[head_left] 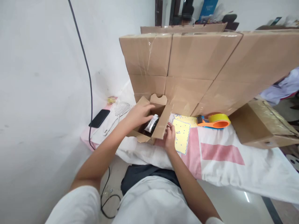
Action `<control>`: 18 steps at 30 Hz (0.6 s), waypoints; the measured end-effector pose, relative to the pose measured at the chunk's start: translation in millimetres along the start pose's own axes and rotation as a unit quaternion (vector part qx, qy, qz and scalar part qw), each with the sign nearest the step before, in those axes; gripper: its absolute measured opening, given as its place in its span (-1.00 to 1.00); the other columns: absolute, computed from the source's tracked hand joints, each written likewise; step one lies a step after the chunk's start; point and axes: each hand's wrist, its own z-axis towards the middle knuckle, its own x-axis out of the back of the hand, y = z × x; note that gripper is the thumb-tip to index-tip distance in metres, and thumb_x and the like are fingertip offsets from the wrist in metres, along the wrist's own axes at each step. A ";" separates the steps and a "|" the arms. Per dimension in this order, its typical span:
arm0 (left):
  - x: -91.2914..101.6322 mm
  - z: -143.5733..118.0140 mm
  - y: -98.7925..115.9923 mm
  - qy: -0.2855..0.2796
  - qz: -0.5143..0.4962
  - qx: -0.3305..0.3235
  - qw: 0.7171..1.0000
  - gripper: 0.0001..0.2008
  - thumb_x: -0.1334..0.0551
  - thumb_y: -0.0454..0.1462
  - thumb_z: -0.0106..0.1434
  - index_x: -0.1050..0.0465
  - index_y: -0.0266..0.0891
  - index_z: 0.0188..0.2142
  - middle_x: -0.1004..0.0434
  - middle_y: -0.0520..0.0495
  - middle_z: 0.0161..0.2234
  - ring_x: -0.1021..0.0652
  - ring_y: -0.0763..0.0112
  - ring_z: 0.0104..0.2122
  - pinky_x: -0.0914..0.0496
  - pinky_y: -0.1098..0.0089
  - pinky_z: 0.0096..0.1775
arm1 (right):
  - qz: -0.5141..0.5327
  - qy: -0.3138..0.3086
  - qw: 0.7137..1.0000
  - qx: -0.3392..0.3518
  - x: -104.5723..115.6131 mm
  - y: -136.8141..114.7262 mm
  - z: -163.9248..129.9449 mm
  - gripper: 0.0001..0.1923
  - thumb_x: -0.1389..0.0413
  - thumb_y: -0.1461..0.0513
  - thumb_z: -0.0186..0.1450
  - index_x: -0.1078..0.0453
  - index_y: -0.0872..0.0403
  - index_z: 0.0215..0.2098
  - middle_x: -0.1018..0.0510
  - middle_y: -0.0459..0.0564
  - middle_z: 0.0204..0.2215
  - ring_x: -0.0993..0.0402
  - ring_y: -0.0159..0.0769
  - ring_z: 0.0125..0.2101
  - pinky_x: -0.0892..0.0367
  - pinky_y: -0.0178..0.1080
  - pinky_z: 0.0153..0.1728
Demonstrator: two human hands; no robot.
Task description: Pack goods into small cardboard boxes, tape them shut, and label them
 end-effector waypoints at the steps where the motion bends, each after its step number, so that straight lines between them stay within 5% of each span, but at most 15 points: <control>1: 5.5 -21.7 -6.4 0.088 -0.010 0.049 0.995 -0.45 -0.24 -0.04 0.34 -0.36 -0.02 0.30 -0.39 -0.16 0.32 -0.42 -0.04 0.31 -0.36 0.09 0.28 | 0.028 0.006 1.000 0.003 1.0 -5.1 6.5 -0.53 0.00 -0.07 0.40 -0.33 0.01 0.13 -0.45 0.15 0.13 -0.44 -0.11 0.13 -0.38 0.02 0.15; 3: 6.5 -64.0 -20.1 0.187 -0.067 0.165 0.966 -0.33 -0.31 0.00 0.29 -0.28 -0.01 0.35 -0.33 -0.20 0.36 -0.40 -0.10 0.32 -0.37 0.01 0.28 | 0.063 0.011 0.998 0.026 3.7 -19.5 22.4 -0.52 0.01 -0.07 0.41 -0.32 -0.01 0.16 -0.41 0.16 0.22 -0.43 -0.12 0.19 -0.38 0.02 0.17; 6: -14.8 -109.8 -33.6 0.211 -0.249 0.260 0.909 -0.23 -0.33 0.06 0.25 -0.19 0.04 0.39 -0.43 -0.26 0.29 -0.60 -0.04 0.12 -0.55 0.02 0.07 | 0.041 0.016 0.998 0.046 8.8 -44.3 46.8 -0.54 -0.02 -0.07 0.41 -0.39 0.00 0.11 -0.47 0.12 0.19 -0.42 -0.13 0.21 -0.30 0.05 0.25; 10: -64.0 -126.4 -29.4 0.251 -0.385 0.198 0.866 -0.07 -0.16 0.33 0.24 -0.01 0.03 0.45 -0.35 -0.32 0.33 -0.54 -0.02 0.21 -0.50 0.01 0.16 | -0.041 -0.003 0.998 0.038 12.5 -58.6 71.9 -0.55 -0.04 -0.10 0.39 -0.53 0.04 -0.06 -0.61 0.07 0.02 -0.47 -0.12 0.13 -0.20 0.06 0.31; 14: -108.0 -113.1 -21.4 0.314 -0.374 0.115 0.865 0.37 -0.17 0.56 -0.14 0.21 0.02 0.51 0.01 -0.34 0.49 -0.24 -0.11 0.43 -0.34 0.04 0.31 | 0.053 -0.098 0.993 -0.032 5.7 -47.6 100.4 -0.37 -0.06 -0.28 0.28 -0.50 -0.01 0.00 -0.59 0.07 0.13 -0.46 -0.05 0.19 -0.32 0.08 0.23; 18: -130.2 -95.7 -22.0 0.371 -0.449 0.076 0.809 0.36 -0.26 0.45 0.00 0.31 -0.14 0.52 -0.18 -0.51 0.40 -0.38 -0.14 0.34 -0.37 0.00 0.26 | 0.130 -0.172 0.974 -0.070 -8.3 -39.7 123.7 -0.29 -0.09 -0.36 0.21 -0.47 -0.11 0.07 -0.56 -0.03 0.20 -0.38 -0.04 0.29 -0.27 0.08 0.31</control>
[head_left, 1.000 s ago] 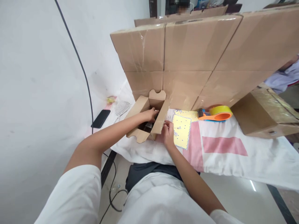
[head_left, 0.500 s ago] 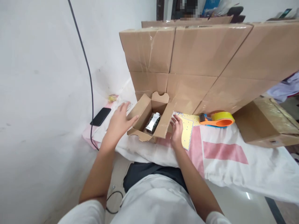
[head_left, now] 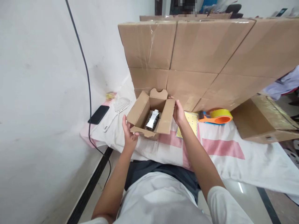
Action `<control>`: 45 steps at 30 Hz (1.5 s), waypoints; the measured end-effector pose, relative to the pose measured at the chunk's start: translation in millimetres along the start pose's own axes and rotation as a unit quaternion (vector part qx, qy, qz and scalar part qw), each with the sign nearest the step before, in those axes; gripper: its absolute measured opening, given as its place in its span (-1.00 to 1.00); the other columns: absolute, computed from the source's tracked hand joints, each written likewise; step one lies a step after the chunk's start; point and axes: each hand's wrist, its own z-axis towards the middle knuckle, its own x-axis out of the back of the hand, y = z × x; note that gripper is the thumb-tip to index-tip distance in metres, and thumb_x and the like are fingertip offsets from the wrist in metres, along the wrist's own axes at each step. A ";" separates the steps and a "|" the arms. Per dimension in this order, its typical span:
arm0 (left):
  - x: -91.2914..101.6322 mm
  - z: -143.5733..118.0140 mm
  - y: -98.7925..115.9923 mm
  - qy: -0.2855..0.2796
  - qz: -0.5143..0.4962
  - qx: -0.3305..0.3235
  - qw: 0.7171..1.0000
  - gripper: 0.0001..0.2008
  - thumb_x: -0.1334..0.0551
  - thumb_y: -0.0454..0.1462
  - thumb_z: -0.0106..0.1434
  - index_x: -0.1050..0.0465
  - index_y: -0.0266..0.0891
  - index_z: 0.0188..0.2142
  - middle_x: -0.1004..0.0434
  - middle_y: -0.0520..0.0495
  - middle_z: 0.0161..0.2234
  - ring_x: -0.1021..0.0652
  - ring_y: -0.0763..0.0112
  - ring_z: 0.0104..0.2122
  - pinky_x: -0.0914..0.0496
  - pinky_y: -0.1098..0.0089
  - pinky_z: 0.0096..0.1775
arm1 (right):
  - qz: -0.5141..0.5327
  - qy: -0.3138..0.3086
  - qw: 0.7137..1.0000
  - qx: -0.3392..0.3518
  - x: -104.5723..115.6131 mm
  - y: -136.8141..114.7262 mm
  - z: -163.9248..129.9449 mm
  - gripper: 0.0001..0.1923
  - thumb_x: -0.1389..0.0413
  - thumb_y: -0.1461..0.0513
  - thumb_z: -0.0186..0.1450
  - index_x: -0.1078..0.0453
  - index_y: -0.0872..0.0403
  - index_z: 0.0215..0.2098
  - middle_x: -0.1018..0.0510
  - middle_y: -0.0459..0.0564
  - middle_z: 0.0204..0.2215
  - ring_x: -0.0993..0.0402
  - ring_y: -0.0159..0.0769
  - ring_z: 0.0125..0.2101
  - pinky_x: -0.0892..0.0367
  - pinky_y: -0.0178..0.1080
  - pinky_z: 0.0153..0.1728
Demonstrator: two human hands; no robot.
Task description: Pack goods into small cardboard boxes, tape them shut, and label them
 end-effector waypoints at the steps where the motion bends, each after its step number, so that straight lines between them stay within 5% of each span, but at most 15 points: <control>1: -3.2 1.7 -1.9 0.011 -0.021 0.007 1.000 0.31 -0.27 0.41 0.07 0.32 -0.16 0.53 -0.26 -0.51 0.35 -0.45 -0.10 0.28 -0.40 0.03 0.23 | 0.003 -0.009 1.000 0.002 -1.7 0.5 3.0 -0.29 -0.08 -0.36 0.22 -0.45 -0.12 0.11 -0.56 -0.04 0.20 -0.37 -0.04 0.30 -0.24 0.08 0.34; 6: -13.3 17.0 -0.9 0.075 -0.060 0.062 0.993 0.14 -0.42 0.12 0.21 0.22 -0.10 0.53 -0.37 -0.37 0.32 -0.57 0.11 0.15 -0.46 0.19 0.17 | -0.060 -0.038 0.996 0.062 0.0 0.2 -5.5 -0.28 0.03 -0.33 0.34 -0.39 -0.13 0.24 -0.48 -0.03 0.27 -0.34 -0.01 0.32 -0.22 0.15 0.34; 10: -15.3 35.5 -7.2 0.065 -0.130 0.095 0.985 0.11 -0.46 -0.02 0.19 0.19 0.03 0.53 -0.53 -0.19 0.20 -0.64 0.24 0.01 -0.51 0.25 0.07 | -0.151 -0.035 0.975 0.157 17.9 -7.6 -25.9 -0.39 0.03 -0.26 0.41 -0.48 -0.13 0.18 -0.48 -0.02 0.24 -0.31 -0.06 0.32 -0.14 0.07 0.39; 13: -18.6 44.9 -15.2 0.085 -0.164 0.103 0.977 -0.03 -0.47 -0.04 0.17 -0.08 0.04 0.47 -0.60 -0.11 0.09 -0.64 0.33 -0.10 -0.52 0.36 -0.04 | -0.201 -0.048 0.956 0.207 29.6 -12.5 -39.4 -0.44 0.04 -0.23 0.44 -0.57 -0.11 0.06 -0.52 0.02 0.12 -0.40 -0.05 0.22 -0.17 0.04 0.36; 16: -22.7 46.3 -21.1 0.142 -0.156 0.092 0.973 -0.46 -0.45 0.06 0.18 -0.52 -0.13 0.05 -0.63 -0.06 -0.15 -0.60 0.40 -0.25 -0.49 0.44 -0.20 | -0.193 -0.061 0.952 0.230 32.5 -7.0 -47.7 -0.42 0.08 -0.25 0.43 -0.59 -0.10 -0.05 -0.52 0.03 0.12 -0.43 -0.01 0.20 -0.23 0.09 0.31; 19: -25.0 44.9 -24.0 0.165 -0.117 0.091 0.975 -0.52 -0.37 0.16 0.22 -0.48 -0.22 -0.29 -0.55 -0.01 -0.38 -0.54 0.41 -0.39 -0.45 0.43 -0.32 | -0.145 -0.054 0.960 0.235 29.4 4.8 -53.0 -0.38 0.09 -0.29 0.40 -0.55 -0.12 0.02 -0.50 0.02 0.22 -0.39 0.06 0.27 -0.22 0.17 0.31; 24: -27.0 49.0 -23.0 0.133 -0.124 0.016 0.983 -0.53 -0.24 0.17 0.34 -0.51 -0.20 -0.28 -0.67 -0.17 -0.18 -0.64 0.20 -0.13 -0.50 0.17 -0.03 | -0.134 -0.051 0.962 0.232 27.3 10.2 -60.8 -0.39 0.06 -0.27 0.40 -0.53 -0.11 0.09 -0.41 0.03 0.34 -0.27 0.12 0.36 -0.10 0.24 0.38; 35: -25.8 57.3 -28.3 0.096 -0.123 0.003 0.988 -0.45 -0.15 0.16 0.39 -0.38 -0.19 -0.52 -0.64 -0.12 -0.27 -0.61 0.24 -0.25 -0.48 0.19 -0.13 | -0.185 -0.039 0.945 0.266 28.3 17.1 -59.3 -0.13 0.09 -0.43 0.29 -0.30 -0.19 0.34 -0.47 0.09 0.22 -0.38 0.12 0.25 -0.25 0.25 0.30; 42: -18.9 71.9 -28.1 -0.003 -0.182 0.021 0.983 -0.45 -0.17 0.18 0.38 -0.41 -0.20 -0.49 -0.62 -0.14 -0.26 -0.61 0.25 -0.22 -0.48 0.20 -0.08 | -0.293 0.031 0.932 0.211 10.7 -9.7 -68.3 -0.64 -0.23 0.04 0.33 -0.45 -0.04 0.04 -0.48 0.07 -0.01 -0.45 -0.03 0.06 -0.40 0.07 0.12; 45: -14.8 73.5 -24.4 -0.029 -0.190 0.036 0.981 -0.41 -0.23 0.28 0.26 -0.42 -0.19 -0.48 -0.63 -0.18 -0.22 -0.61 0.19 -0.20 -0.48 0.14 -0.07 | -0.265 0.050 0.948 0.172 2.2 -11.7 -70.0 -0.53 -0.20 0.16 0.29 -0.37 -0.09 0.17 -0.46 0.06 0.09 -0.43 -0.05 0.13 -0.38 0.06 0.19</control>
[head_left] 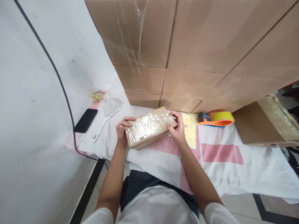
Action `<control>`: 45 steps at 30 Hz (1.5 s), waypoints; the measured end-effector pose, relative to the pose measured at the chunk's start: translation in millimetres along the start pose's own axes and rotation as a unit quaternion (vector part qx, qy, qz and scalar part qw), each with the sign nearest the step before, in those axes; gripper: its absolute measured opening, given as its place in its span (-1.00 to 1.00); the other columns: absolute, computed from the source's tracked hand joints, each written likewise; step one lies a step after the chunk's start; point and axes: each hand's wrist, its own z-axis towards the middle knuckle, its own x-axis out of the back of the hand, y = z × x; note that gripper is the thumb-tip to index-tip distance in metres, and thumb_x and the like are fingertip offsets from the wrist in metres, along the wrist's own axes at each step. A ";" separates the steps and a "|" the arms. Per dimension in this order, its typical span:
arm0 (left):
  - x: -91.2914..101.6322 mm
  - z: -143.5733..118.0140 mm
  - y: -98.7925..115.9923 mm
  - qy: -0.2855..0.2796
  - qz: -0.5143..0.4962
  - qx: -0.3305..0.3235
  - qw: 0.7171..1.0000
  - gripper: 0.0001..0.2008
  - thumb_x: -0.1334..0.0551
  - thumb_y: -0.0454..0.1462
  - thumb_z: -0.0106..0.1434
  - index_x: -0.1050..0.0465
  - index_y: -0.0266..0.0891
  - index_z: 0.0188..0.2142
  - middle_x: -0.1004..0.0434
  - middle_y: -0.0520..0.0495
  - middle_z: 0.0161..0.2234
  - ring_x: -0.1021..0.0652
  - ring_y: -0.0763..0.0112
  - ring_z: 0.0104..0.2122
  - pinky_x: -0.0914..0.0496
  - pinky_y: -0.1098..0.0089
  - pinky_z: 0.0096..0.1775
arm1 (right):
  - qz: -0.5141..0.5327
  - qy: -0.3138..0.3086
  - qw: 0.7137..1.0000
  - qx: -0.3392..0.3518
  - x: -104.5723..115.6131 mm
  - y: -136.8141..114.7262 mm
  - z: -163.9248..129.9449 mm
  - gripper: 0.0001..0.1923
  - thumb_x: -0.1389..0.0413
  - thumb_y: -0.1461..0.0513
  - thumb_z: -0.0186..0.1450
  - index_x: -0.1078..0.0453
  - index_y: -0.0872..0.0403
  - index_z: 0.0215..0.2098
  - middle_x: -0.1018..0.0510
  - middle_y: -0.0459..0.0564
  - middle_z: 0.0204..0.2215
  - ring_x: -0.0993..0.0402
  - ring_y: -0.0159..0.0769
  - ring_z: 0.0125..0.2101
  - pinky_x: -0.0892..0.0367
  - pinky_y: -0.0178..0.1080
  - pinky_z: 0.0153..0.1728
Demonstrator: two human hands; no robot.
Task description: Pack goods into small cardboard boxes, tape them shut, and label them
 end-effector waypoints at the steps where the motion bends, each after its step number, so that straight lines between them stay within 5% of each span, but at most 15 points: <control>1: 1.2 -0.9 2.6 -0.005 0.001 0.008 1.000 -0.40 -0.24 0.31 0.22 -0.42 -0.19 -0.47 -0.63 -0.20 -0.19 -0.61 0.15 -0.18 -0.48 0.11 -0.06 | 0.010 -0.006 1.000 -0.011 -1.2 -0.1 0.2 -0.48 -0.18 0.19 0.27 -0.35 -0.11 0.21 -0.45 0.05 0.14 -0.41 -0.05 0.17 -0.36 0.06 0.23; 5: 4.2 -14.6 19.0 -0.029 0.091 0.047 0.994 -0.54 -0.40 0.16 0.14 -0.54 -0.16 -0.26 -0.57 -0.25 0.08 -0.54 -0.03 0.09 -0.41 0.04 0.11 | 0.038 -0.040 0.998 -0.024 -0.5 2.5 3.7 -0.45 -0.18 0.22 0.23 -0.38 -0.12 0.20 -0.49 0.01 0.20 -0.39 -0.02 0.25 -0.31 0.08 0.31; 9: -2.3 -35.7 33.4 0.030 0.149 0.116 0.982 -0.44 -0.43 -0.13 0.16 -0.48 -0.03 0.16 -0.44 -0.11 0.25 -0.44 0.05 0.22 -0.35 0.17 0.20 | 0.054 -0.055 0.997 -0.032 3.2 2.3 5.8 -0.43 -0.19 0.24 0.21 -0.40 -0.11 0.21 -0.49 -0.01 0.23 -0.36 -0.02 0.28 -0.27 0.08 0.34; 15: -5.6 -36.7 31.0 0.043 0.086 0.140 0.985 -0.40 -0.39 -0.23 0.08 -0.50 -0.05 0.16 -0.48 -0.10 0.17 -0.51 0.08 0.11 -0.47 0.24 0.06 | 0.056 -0.055 0.996 -0.035 -1.1 -2.3 5.4 -0.43 -0.17 0.25 0.21 -0.41 -0.12 0.20 -0.47 -0.04 0.25 -0.35 -0.05 0.29 -0.20 0.07 0.39; 20: -1.2 -27.1 25.7 0.047 0.069 0.126 0.989 -0.43 -0.37 -0.25 0.06 -0.53 -0.05 0.12 -0.49 -0.08 0.19 -0.49 0.06 0.17 -0.45 0.22 0.13 | 0.088 -0.021 0.994 -0.065 4.0 3.8 -7.3 -0.46 -0.26 0.10 0.26 -0.36 -0.09 0.20 -0.45 0.06 0.26 -0.40 -0.06 0.25 -0.32 0.05 0.28; 22: -0.6 -23.4 23.7 0.051 0.063 0.123 0.989 -0.43 -0.37 -0.26 0.03 -0.55 -0.05 0.10 -0.48 -0.08 0.22 -0.46 0.04 0.21 -0.43 0.20 0.16 | 0.088 0.045 0.992 -0.077 25.2 14.6 -14.9 -0.51 -0.23 0.03 0.30 -0.37 -0.07 0.16 -0.48 0.08 0.21 -0.45 -0.07 0.19 -0.35 0.05 0.23; 24: -0.6 -19.5 21.4 0.052 0.057 0.126 0.989 -0.43 -0.36 -0.28 0.02 -0.55 -0.06 0.09 -0.48 -0.07 0.24 -0.44 0.03 0.25 -0.41 0.19 0.19 | 0.054 0.189 0.977 -0.080 60.7 30.0 -19.6 -0.59 -0.19 0.01 0.31 -0.37 -0.05 0.07 -0.50 0.06 0.12 -0.45 -0.10 0.16 -0.32 0.06 0.24; 27: -1.0 -11.8 16.4 0.055 0.043 0.121 0.990 -0.44 -0.35 -0.30 0.00 -0.56 -0.08 0.06 -0.50 -0.08 0.23 -0.42 0.04 0.27 -0.36 0.17 0.25 | 0.038 0.393 0.910 -0.124 127.4 54.6 -15.2 -0.62 -0.14 0.00 0.28 -0.32 -0.07 0.01 -0.46 0.00 0.10 -0.41 -0.18 0.17 -0.29 0.02 0.26; 30: -2.9 -0.6 9.0 0.064 0.013 0.114 0.991 -0.42 -0.37 -0.32 -0.06 -0.55 -0.08 0.04 -0.53 -0.09 0.20 -0.42 0.06 0.28 -0.32 0.15 0.28 | 0.069 0.362 0.909 -0.194 180.8 71.8 1.4 -0.65 -0.07 -0.08 0.29 -0.35 -0.03 -0.14 -0.53 0.01 -0.10 -0.49 -0.15 0.03 -0.42 -0.01 0.10; 33: -7.8 13.5 0.3 0.062 -0.002 0.109 0.992 -0.41 -0.37 -0.34 -0.09 -0.55 -0.07 0.02 -0.57 -0.10 0.16 -0.46 0.08 0.25 -0.34 0.14 0.27 | 0.037 0.334 0.924 -0.183 202.6 81.0 18.9 -0.62 -0.15 -0.14 0.25 -0.32 -0.02 -0.35 -0.47 -0.07 -0.35 -0.48 -0.18 -0.19 -0.46 -0.07 -0.05; 38: -13.4 35.3 -7.1 0.016 0.032 0.103 0.994 -0.51 -0.36 -0.24 -0.04 -0.62 -0.13 -0.04 -0.57 -0.14 0.17 -0.50 0.04 0.20 -0.38 0.10 0.24 | -0.054 0.289 0.945 -0.146 200.6 93.1 29.2 -0.49 -0.20 -0.22 0.23 -0.25 -0.01 -0.47 -0.35 -0.14 -0.48 -0.36 -0.28 -0.38 -0.41 -0.16 -0.24; 45: 5.2 52.8 22.1 -0.167 0.208 0.138 0.954 -0.52 -0.45 -0.04 0.11 -0.66 -0.09 0.02 -0.38 -0.23 0.35 -0.20 -0.11 0.44 -0.10 -0.09 0.41 | -0.084 0.308 0.940 -0.121 182.0 94.4 17.6 -0.49 -0.11 -0.20 0.34 -0.35 0.06 -0.40 -0.43 -0.13 -0.49 -0.36 -0.33 -0.45 -0.35 -0.23 -0.36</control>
